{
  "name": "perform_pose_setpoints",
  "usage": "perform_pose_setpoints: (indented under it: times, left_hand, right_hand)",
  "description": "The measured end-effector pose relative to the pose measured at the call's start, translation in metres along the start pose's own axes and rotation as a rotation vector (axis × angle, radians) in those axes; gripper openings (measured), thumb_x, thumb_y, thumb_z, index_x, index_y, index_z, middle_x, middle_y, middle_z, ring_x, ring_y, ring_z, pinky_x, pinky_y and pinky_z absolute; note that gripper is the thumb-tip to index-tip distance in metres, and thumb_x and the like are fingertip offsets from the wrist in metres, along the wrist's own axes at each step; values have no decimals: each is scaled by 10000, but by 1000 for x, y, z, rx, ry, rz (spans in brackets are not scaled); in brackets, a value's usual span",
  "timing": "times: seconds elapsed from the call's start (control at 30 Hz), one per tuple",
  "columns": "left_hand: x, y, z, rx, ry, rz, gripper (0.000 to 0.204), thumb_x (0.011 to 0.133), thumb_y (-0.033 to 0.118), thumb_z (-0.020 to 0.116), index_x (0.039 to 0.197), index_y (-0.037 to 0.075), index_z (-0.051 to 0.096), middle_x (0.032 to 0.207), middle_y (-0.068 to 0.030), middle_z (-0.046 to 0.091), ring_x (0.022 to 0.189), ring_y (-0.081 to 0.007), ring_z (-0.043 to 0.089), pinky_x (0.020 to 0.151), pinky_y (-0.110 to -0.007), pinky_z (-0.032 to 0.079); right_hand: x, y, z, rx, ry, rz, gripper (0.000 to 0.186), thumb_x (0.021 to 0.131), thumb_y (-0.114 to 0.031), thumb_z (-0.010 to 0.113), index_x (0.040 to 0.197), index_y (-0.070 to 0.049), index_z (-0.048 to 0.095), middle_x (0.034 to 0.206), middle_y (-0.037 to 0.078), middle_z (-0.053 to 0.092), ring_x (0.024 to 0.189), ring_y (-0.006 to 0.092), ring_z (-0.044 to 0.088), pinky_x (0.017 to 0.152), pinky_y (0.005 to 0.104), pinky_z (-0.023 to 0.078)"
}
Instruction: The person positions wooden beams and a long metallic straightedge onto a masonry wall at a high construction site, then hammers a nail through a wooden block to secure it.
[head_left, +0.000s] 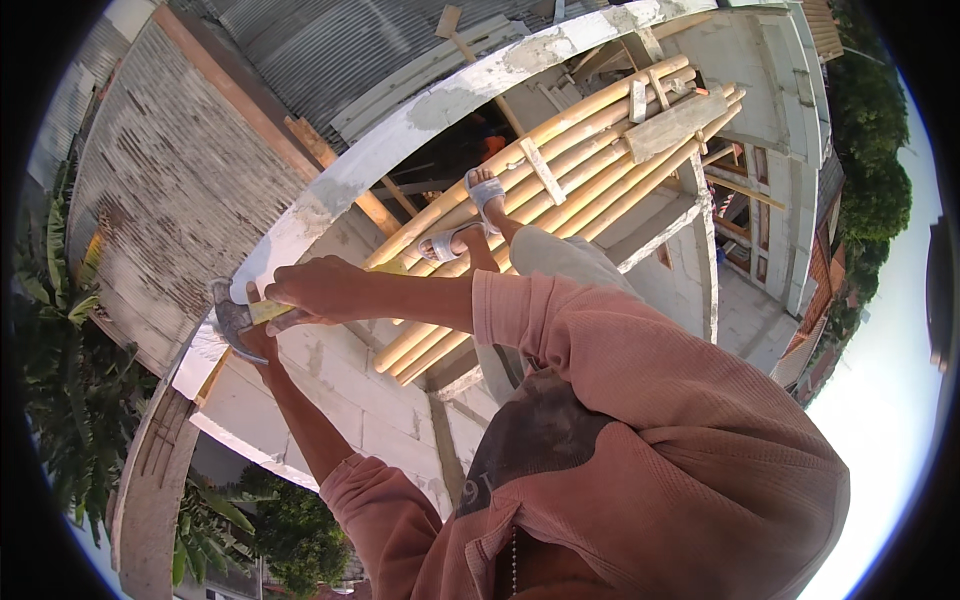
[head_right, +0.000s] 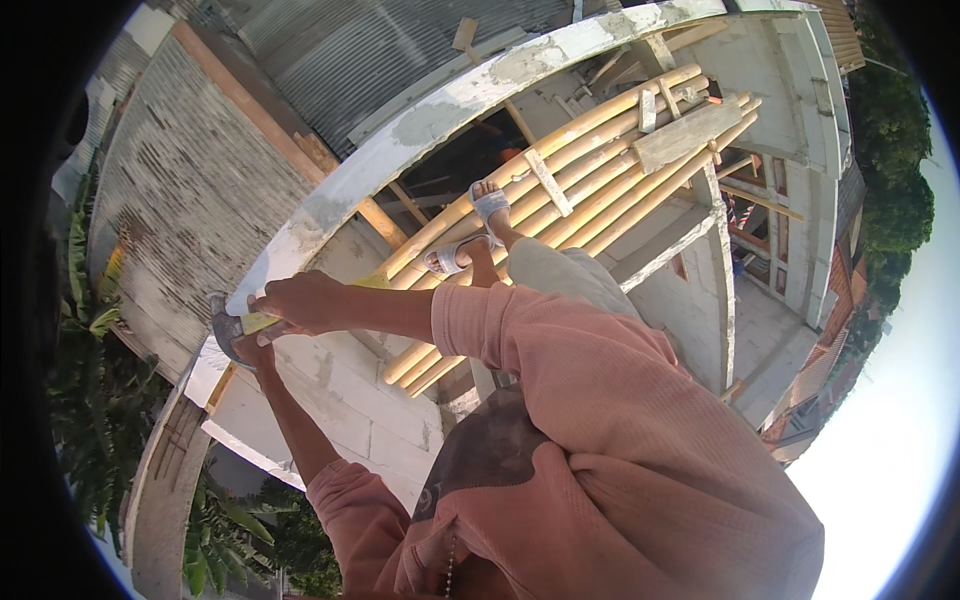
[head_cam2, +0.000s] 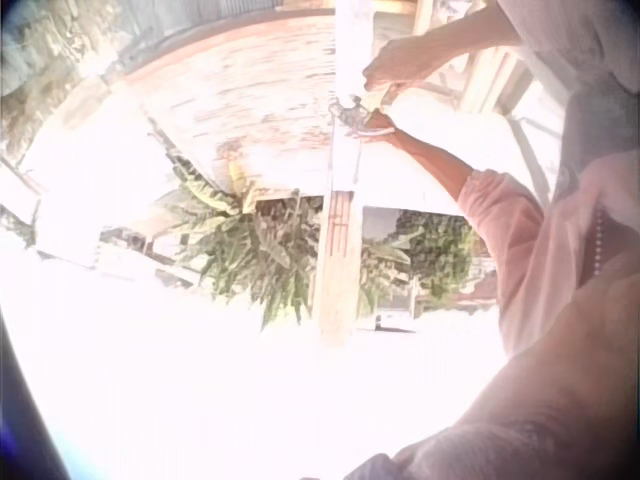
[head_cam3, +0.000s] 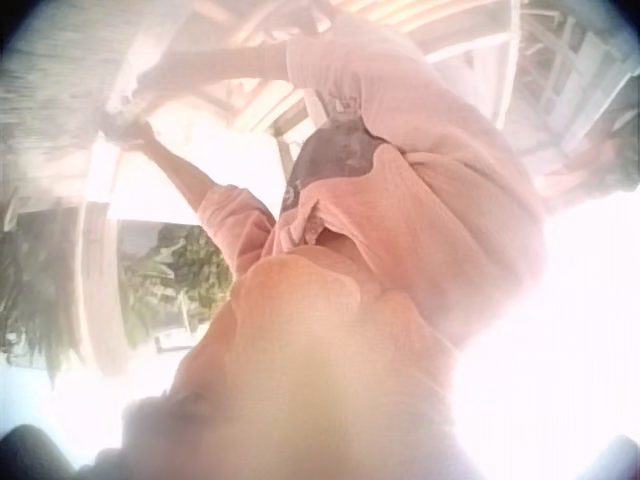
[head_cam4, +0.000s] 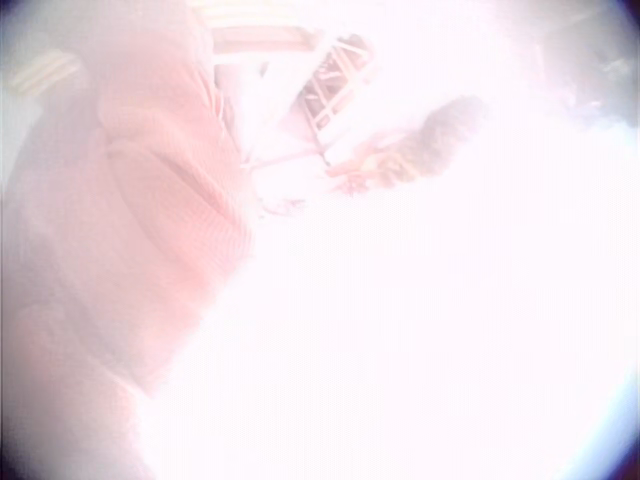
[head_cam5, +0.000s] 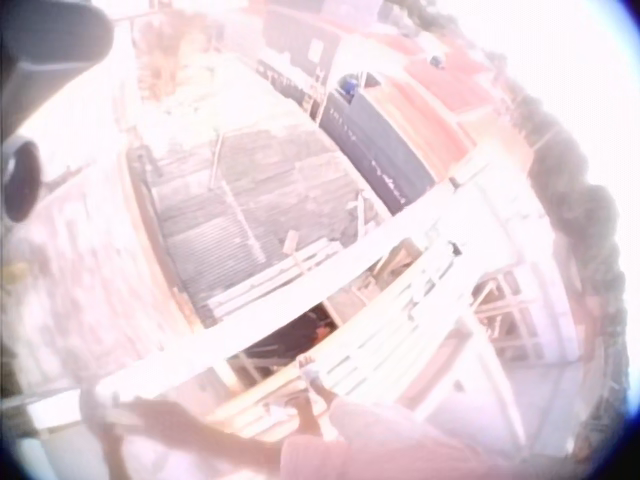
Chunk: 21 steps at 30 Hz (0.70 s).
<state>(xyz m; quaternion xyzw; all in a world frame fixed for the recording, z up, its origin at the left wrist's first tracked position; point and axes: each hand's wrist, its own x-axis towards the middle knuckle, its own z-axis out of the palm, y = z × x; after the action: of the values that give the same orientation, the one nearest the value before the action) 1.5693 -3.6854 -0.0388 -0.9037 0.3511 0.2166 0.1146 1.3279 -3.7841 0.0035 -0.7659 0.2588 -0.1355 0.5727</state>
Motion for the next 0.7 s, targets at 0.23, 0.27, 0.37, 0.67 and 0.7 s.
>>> perform_pose_setpoints:
  times: [0.23, 0.27, 0.37, 0.67, 0.7]
  left_hand:
    - [20, 0, 17, -19, 32, -245, 1404, 661, 952, 480, 1550, -46, 49, 1598, -328, 17, 1508, -424, 11, 1198, -561, 85]
    - [21, -6, 19, -17, 13, -267, 1412, 653, 955, 485, 1550, -43, 48, 1598, -328, 17, 1506, -430, 10, 1195, -568, 93]
    - [28, 1, 18, -12, -38, -270, 1424, 641, 958, 494, 1549, -46, 49, 1597, -328, 23, 1502, -440, 18, 1188, -581, 118]
    - [39, 1, 11, -14, -114, -177, 1494, 592, 975, 514, 1524, -101, 60, 1564, -363, 96, 1471, -493, 94, 1186, -570, 164]
    - [41, 1, 14, 0, -121, -194, 1506, 582, 980, 513, 1520, -110, 61, 1554, -371, 114, 1462, -502, 115, 1189, -560, 167]
  right_hand:
    - [-195, 9, -123, -112, -295, 423, 494, 921, -558, 582, 1113, -107, 641, 978, 150, 669, 934, 337, 680, 783, 487, 526]
    - [-220, 12, -143, -122, -357, 593, 483, 917, -545, 595, 1100, -101, 650, 976, 167, 675, 927, 349, 682, 789, 497, 522]
    - [-297, 36, -176, -239, -282, 861, 476, 909, -538, 592, 1070, -94, 654, 949, 216, 678, 912, 385, 680, 798, 508, 512]
    - [-467, 93, -168, -219, 92, 1482, 585, 912, -540, 573, 1085, 17, 615, 965, 278, 685, 908, 445, 668, 811, 515, 511]
    - [-479, 96, -165, -210, 118, 1498, 585, 912, -540, 573, 1085, 17, 615, 965, 278, 685, 908, 445, 668, 811, 515, 511]
